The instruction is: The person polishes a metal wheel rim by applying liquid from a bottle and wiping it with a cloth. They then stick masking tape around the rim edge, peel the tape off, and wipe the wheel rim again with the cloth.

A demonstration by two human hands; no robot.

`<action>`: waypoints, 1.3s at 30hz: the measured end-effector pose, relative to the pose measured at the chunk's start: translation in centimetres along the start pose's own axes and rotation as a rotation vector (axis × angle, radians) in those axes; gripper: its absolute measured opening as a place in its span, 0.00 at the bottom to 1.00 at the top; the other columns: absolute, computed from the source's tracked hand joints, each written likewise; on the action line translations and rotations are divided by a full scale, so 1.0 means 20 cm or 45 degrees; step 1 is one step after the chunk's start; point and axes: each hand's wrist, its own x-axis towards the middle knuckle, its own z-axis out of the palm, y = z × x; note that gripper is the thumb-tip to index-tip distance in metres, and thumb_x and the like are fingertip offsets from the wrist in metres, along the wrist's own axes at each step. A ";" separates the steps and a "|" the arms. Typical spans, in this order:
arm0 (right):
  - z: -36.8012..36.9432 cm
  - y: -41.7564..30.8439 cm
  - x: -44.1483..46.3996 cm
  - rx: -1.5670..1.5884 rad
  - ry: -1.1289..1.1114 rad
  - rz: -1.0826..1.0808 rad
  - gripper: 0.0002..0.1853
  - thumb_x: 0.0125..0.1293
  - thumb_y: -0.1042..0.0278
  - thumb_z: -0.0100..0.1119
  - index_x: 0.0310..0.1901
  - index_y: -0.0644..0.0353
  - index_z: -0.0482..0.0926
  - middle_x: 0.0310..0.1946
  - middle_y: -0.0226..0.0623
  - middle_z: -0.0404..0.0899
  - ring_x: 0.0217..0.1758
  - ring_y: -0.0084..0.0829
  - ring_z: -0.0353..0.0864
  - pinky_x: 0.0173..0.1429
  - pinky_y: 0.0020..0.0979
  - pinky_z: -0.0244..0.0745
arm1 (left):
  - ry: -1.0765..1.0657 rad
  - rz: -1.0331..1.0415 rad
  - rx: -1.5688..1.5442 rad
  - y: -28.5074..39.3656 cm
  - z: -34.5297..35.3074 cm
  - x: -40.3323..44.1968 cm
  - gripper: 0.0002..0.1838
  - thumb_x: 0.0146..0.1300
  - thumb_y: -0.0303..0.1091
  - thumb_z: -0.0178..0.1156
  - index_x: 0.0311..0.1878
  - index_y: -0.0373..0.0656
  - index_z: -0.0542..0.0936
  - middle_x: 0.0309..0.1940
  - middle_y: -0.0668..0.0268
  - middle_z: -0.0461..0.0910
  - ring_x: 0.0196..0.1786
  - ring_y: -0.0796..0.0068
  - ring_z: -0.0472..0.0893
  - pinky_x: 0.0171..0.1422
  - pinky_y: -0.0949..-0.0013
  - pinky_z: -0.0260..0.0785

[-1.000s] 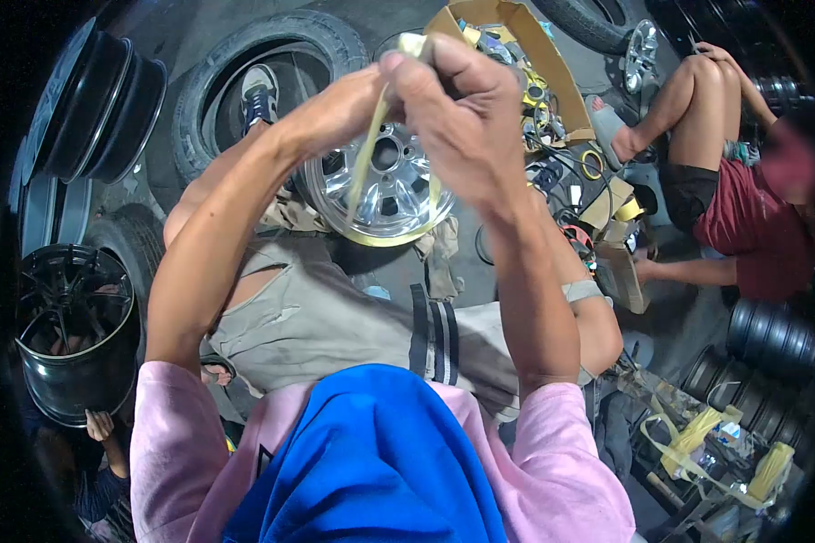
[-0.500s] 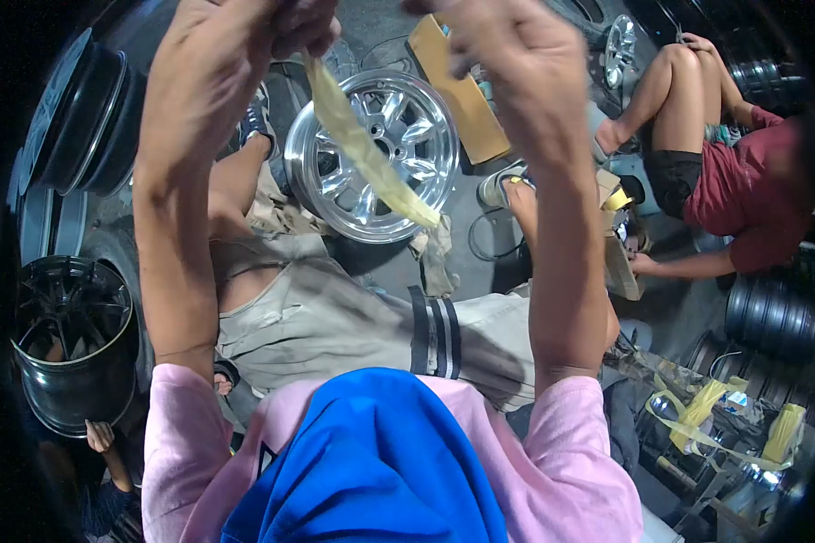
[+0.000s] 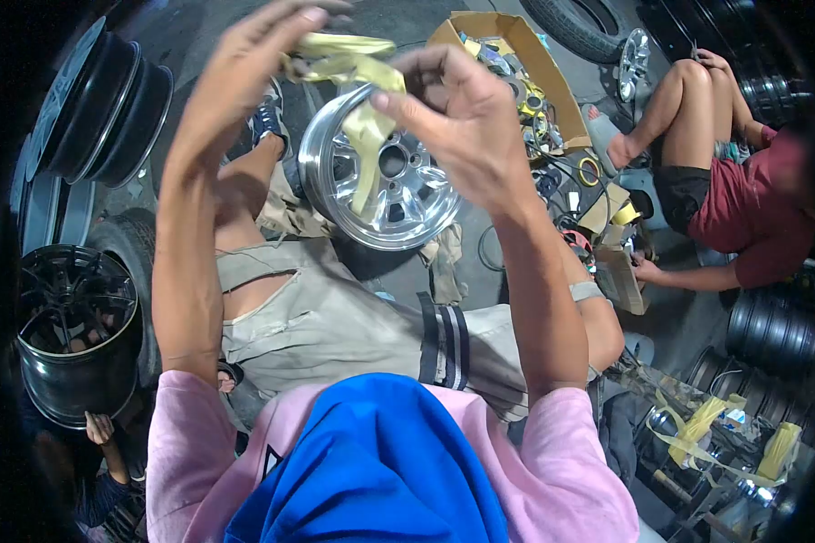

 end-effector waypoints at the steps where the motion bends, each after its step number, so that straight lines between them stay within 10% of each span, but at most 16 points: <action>1: 0.02 -0.03 0.02 0.061 0.091 -0.112 0.14 0.67 0.72 0.72 0.50 0.67 0.82 0.43 0.35 0.85 0.39 0.18 0.81 0.39 0.23 0.76 | -0.181 0.026 0.142 -0.01 0.04 -0.01 0.26 0.81 0.54 0.53 0.58 0.40 0.85 0.40 0.71 0.85 0.41 0.84 0.77 0.52 0.77 0.70; 5: 0.00 -0.06 0.07 -0.116 0.299 -0.241 0.17 0.67 0.75 0.73 0.54 0.67 0.80 0.47 0.36 0.85 0.48 0.21 0.85 0.50 0.23 0.82 | -0.535 -0.445 0.073 0.00 0.16 -0.04 0.31 0.81 0.58 0.51 0.60 0.36 0.84 0.45 0.68 0.85 0.49 0.82 0.80 0.59 0.76 0.71; 9: -0.03 0.01 0.06 -0.652 0.356 -0.546 0.12 0.62 0.72 0.76 0.47 0.60 0.87 0.43 0.35 0.83 0.46 0.26 0.85 0.44 0.27 0.79 | -0.293 -0.256 -0.157 0.02 0.20 -0.02 0.29 0.82 0.56 0.50 0.57 0.37 0.85 0.45 0.69 0.85 0.50 0.79 0.82 0.57 0.72 0.73; 11: 0.01 0.03 0.05 -0.623 0.308 -0.546 0.12 0.58 0.70 0.77 0.45 0.56 0.88 0.46 0.38 0.81 0.51 0.31 0.85 0.48 0.30 0.81 | 0.118 -0.496 -0.293 0.02 0.20 0.02 0.21 0.79 0.49 0.58 0.43 0.39 0.85 0.25 0.76 0.80 0.27 0.88 0.76 0.32 0.79 0.66; 13: 0.07 0.10 0.04 -0.730 0.200 -0.755 0.12 0.58 0.71 0.77 0.44 0.58 0.88 0.47 0.41 0.79 0.50 0.32 0.85 0.49 0.31 0.81 | 0.156 -0.456 -0.385 0.09 0.22 0.03 0.19 0.78 0.46 0.57 0.44 0.38 0.86 0.24 0.74 0.79 0.26 0.85 0.75 0.33 0.77 0.67; 23: 0.12 0.08 0.04 0.192 0.384 -0.244 0.09 0.67 0.79 0.69 0.44 0.68 0.78 0.37 0.33 0.85 0.38 0.19 0.85 0.44 0.22 0.82 | 0.180 -0.110 -0.490 0.05 0.31 0.08 0.14 0.72 0.25 0.47 0.49 0.36 0.83 0.37 0.69 0.82 0.36 0.83 0.77 0.40 0.77 0.71; 25: 0.10 0.05 0.09 0.236 0.500 -0.491 0.09 0.68 0.78 0.70 0.45 0.68 0.78 0.39 0.33 0.85 0.38 0.15 0.83 0.40 0.19 0.79 | -0.061 -0.203 -0.560 0.00 0.32 0.05 0.12 0.74 0.27 0.51 0.45 0.36 0.84 0.33 0.71 0.81 0.34 0.85 0.76 0.38 0.77 0.68; 27: 0.08 0.02 0.10 0.225 0.547 -0.543 0.07 0.67 0.78 0.69 0.44 0.66 0.81 0.39 0.34 0.87 0.39 0.24 0.86 0.43 0.25 0.80 | -0.092 -0.161 -0.544 -0.04 0.36 0.01 0.26 0.82 0.51 0.49 0.59 0.37 0.83 0.48 0.67 0.85 0.50 0.78 0.82 0.56 0.70 0.75; 30: 0.03 0.02 0.10 -0.055 0.535 -0.591 0.11 0.66 0.83 0.68 0.48 0.69 0.81 0.46 0.37 0.86 0.45 0.23 0.87 0.50 0.24 0.83 | -0.024 -0.270 -0.527 -0.06 0.39 0.00 0.25 0.82 0.46 0.46 0.49 0.36 0.86 0.31 0.68 0.81 0.33 0.78 0.77 0.43 0.71 0.71; 35: 0.00 0.06 0.11 -1.095 0.518 -0.920 0.03 0.65 0.78 0.67 0.40 0.64 0.83 0.40 0.39 0.88 0.45 0.39 0.87 0.52 0.34 0.81 | -0.129 -0.330 -0.422 -0.05 0.35 -0.01 0.24 0.83 0.48 0.47 0.52 0.36 0.83 0.46 0.66 0.84 0.47 0.79 0.82 0.52 0.70 0.76; 39: 0.01 0.10 0.05 -0.669 0.284 -0.751 0.09 0.65 0.77 0.66 0.46 0.63 0.88 0.46 0.45 0.89 0.54 0.46 0.86 0.60 0.39 0.79 | -0.089 -0.195 -0.234 -0.12 0.30 0.02 0.23 0.83 0.46 0.49 0.52 0.33 0.83 0.42 0.67 0.84 0.44 0.81 0.81 0.49 0.72 0.75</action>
